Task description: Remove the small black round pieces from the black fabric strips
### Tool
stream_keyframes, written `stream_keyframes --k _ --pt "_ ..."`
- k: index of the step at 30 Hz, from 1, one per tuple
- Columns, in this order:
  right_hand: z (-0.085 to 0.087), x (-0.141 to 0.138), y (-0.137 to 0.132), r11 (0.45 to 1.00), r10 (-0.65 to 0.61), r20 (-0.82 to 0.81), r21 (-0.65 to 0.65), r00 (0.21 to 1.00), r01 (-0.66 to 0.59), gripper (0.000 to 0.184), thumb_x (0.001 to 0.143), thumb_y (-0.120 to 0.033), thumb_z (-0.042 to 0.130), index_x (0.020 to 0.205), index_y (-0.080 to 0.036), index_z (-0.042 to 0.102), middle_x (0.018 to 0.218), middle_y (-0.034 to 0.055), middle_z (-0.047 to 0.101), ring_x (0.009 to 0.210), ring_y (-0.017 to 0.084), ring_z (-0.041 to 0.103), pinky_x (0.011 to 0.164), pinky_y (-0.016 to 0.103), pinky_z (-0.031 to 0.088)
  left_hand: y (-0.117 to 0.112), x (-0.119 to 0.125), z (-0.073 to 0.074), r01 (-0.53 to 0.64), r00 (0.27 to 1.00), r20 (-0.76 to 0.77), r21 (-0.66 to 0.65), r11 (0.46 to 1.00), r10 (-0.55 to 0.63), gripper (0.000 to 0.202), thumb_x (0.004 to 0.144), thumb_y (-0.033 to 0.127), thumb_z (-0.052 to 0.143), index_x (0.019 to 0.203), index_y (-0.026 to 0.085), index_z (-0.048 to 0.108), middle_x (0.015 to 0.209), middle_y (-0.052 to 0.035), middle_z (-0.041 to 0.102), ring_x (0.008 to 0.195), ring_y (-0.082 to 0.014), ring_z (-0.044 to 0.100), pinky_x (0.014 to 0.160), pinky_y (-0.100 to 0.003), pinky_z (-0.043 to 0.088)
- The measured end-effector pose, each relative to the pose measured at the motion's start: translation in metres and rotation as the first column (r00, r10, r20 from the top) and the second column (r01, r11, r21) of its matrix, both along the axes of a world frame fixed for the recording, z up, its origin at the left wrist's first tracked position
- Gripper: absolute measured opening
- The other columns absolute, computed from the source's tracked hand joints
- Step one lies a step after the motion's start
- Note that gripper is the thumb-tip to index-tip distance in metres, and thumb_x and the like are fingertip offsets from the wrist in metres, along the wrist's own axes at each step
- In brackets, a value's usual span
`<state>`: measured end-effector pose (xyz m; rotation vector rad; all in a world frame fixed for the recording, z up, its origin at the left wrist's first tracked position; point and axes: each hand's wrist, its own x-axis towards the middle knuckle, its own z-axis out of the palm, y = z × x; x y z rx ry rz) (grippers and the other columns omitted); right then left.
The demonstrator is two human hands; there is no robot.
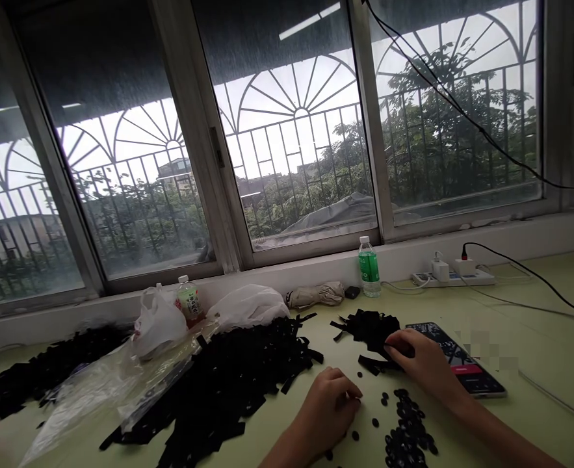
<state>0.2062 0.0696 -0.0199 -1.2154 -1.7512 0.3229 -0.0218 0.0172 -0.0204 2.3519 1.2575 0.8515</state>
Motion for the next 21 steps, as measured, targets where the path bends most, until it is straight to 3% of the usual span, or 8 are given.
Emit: stream_keyframes --k 4,10,15,21 --pt "0.004 -0.001 -0.004 0.999 -0.012 -0.053 -0.037 0.999 0.010 0.029 0.081 -0.047 0.051 0.078 -0.022 0.065 0.061 0.0036 0.065 0.055 0.021 0.062 0.050 0.030 0.049 0.000 0.000 -0.001 -0.026 1.000 -0.015 0.005 1.000 0.027 0.020 0.076 0.013 0.060 0.091 0.021 0.071 0.091 -0.0070 0.063 0.086 -0.0202 0.057 0.077 -0.030 0.047" --pt "0.012 -0.010 -0.018 0.990 0.093 -0.192 -0.085 0.977 -0.111 0.031 0.079 -0.048 0.055 0.082 -0.021 0.068 0.075 0.0064 0.074 0.067 0.022 0.069 0.058 0.027 0.054 0.002 0.001 -0.001 -0.027 0.999 -0.023 0.000 1.000 0.027 0.013 0.077 0.013 0.063 0.080 0.021 0.073 0.087 -0.0062 0.065 0.085 -0.0193 0.057 0.078 -0.028 0.045" --pt "0.014 -0.014 -0.025 0.983 0.126 -0.213 -0.107 0.969 -0.151 0.043 0.085 -0.053 0.045 0.071 -0.020 0.069 0.059 0.0049 0.069 0.053 0.019 0.062 0.045 0.025 0.049 0.001 0.001 -0.001 0.030 0.991 -0.130 0.141 0.990 -0.012 0.017 0.085 0.017 0.053 0.083 0.020 0.069 0.085 -0.0069 0.064 0.082 -0.0196 0.056 0.075 -0.030 0.044" --pt "0.009 -0.020 -0.022 0.937 0.213 -0.323 -0.200 0.922 -0.286 0.033 0.076 -0.049 0.060 0.085 -0.019 0.070 0.082 0.0081 0.074 0.078 0.025 0.068 0.065 0.028 0.056 -0.002 0.003 -0.001 -0.038 0.980 -0.184 0.178 0.983 0.071 0.016 0.086 0.013 0.048 0.078 0.018 0.061 0.084 -0.0061 0.061 0.081 -0.0193 0.054 0.073 -0.030 0.044"
